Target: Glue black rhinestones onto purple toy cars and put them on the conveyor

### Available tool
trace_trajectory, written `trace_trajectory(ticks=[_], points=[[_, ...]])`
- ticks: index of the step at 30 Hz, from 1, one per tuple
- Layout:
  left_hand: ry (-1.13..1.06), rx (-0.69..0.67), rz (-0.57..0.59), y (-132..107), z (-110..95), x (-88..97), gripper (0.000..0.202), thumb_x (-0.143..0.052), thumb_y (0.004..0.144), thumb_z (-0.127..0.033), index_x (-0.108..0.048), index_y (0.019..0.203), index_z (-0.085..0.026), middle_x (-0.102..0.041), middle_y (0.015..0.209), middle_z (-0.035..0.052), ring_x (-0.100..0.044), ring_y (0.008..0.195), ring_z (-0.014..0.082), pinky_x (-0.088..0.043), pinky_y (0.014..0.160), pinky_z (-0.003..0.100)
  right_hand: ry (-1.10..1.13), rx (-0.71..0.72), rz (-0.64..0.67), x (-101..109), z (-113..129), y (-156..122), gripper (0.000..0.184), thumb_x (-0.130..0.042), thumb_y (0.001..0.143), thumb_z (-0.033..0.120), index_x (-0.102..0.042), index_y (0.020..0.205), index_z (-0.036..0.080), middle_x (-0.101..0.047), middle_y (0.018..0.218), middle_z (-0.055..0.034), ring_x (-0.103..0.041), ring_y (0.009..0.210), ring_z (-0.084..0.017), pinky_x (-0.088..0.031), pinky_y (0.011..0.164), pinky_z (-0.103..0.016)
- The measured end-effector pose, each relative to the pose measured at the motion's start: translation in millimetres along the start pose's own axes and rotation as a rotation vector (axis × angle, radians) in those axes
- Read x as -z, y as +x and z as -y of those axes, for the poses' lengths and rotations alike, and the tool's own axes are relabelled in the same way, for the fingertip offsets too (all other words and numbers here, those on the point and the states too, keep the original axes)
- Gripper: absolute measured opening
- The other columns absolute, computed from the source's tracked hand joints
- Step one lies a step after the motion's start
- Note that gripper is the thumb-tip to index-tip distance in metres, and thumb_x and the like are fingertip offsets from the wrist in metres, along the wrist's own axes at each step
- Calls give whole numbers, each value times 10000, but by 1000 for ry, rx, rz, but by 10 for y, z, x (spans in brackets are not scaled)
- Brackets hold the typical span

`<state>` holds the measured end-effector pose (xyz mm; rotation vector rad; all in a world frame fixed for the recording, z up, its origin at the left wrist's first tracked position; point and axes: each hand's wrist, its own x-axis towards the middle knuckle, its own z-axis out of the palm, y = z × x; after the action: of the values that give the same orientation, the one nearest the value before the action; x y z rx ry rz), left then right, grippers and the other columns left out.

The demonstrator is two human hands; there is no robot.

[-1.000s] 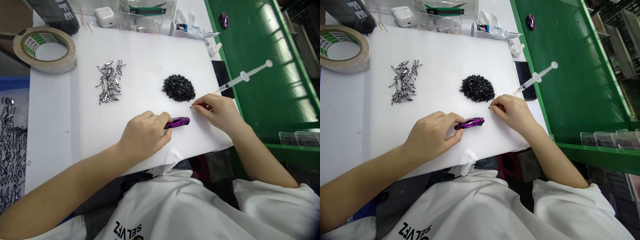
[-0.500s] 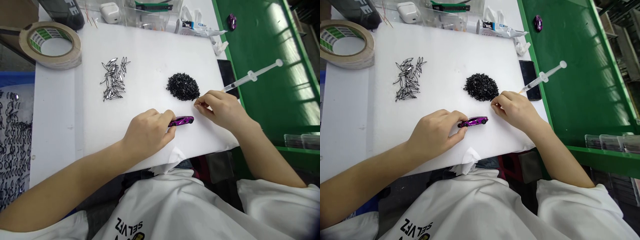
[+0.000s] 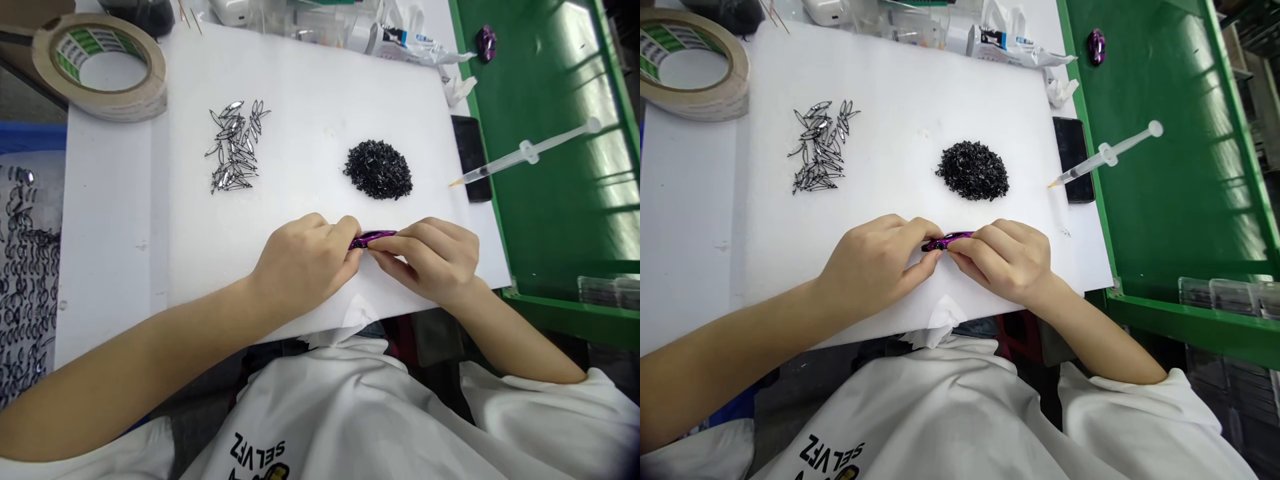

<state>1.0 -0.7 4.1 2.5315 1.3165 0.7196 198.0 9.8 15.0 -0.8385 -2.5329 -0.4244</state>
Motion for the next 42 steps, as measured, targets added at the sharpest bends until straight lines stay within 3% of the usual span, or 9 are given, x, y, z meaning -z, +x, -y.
trace_trajectory(ticks=[11, 20, 33, 39, 42], points=[[7, -9, 8, 3, 6, -3, 197, -444, 856, -248, -607, 905, -148, -610, 637, 15, -580, 657, 166, -393, 531, 265, 53, 64, -73, -18, 24, 11, 195, -693, 710, 172, -609, 883, 197, -601, 576, 15, -501, 489, -94, -415, 437, -233], [21, -31, -9, -5, 6, -6, 170, -468, 847, -231, -612, 880, -147, -588, 598, 2, -560, 628, 161, -379, 522, 267, 32, 53, -39, 1, 21, 9, 239, -688, 695, 130, -599, 900, 214, -574, 552, 24, -466, 501, -100, -373, 424, -225], [24, -24, 40, 0, 12, -10, 191, -440, 872, -246, -597, 890, -140, -603, 631, 19, -581, 657, 175, -394, 535, 271, -51, 85, -13, 19, 79, 62, 180, -692, 694, 169, -578, 831, 191, -538, 486, 43, -416, 469, -104, -333, 422, -233], [23, -22, 51, -4, 13, -7, 184, -447, 868, -246, -593, 901, -139, -617, 644, 23, -589, 685, 183, -403, 552, 274, 107, 6, 77, 30, 72, 68, 103, -641, 730, 127, -586, 799, 179, -579, 536, 32, -445, 461, -91, -332, 406, -233], [0, -9, 63, -5, 7, -3, 187, -455, 865, -257, -589, 916, -138, -620, 650, 18, -590, 698, 183, -407, 562, 273, 311, -188, 69, 114, 55, 73, 125, -608, 754, 108, -613, 840, 198, -586, 562, 31, -462, 451, -74, -358, 416, -217]])
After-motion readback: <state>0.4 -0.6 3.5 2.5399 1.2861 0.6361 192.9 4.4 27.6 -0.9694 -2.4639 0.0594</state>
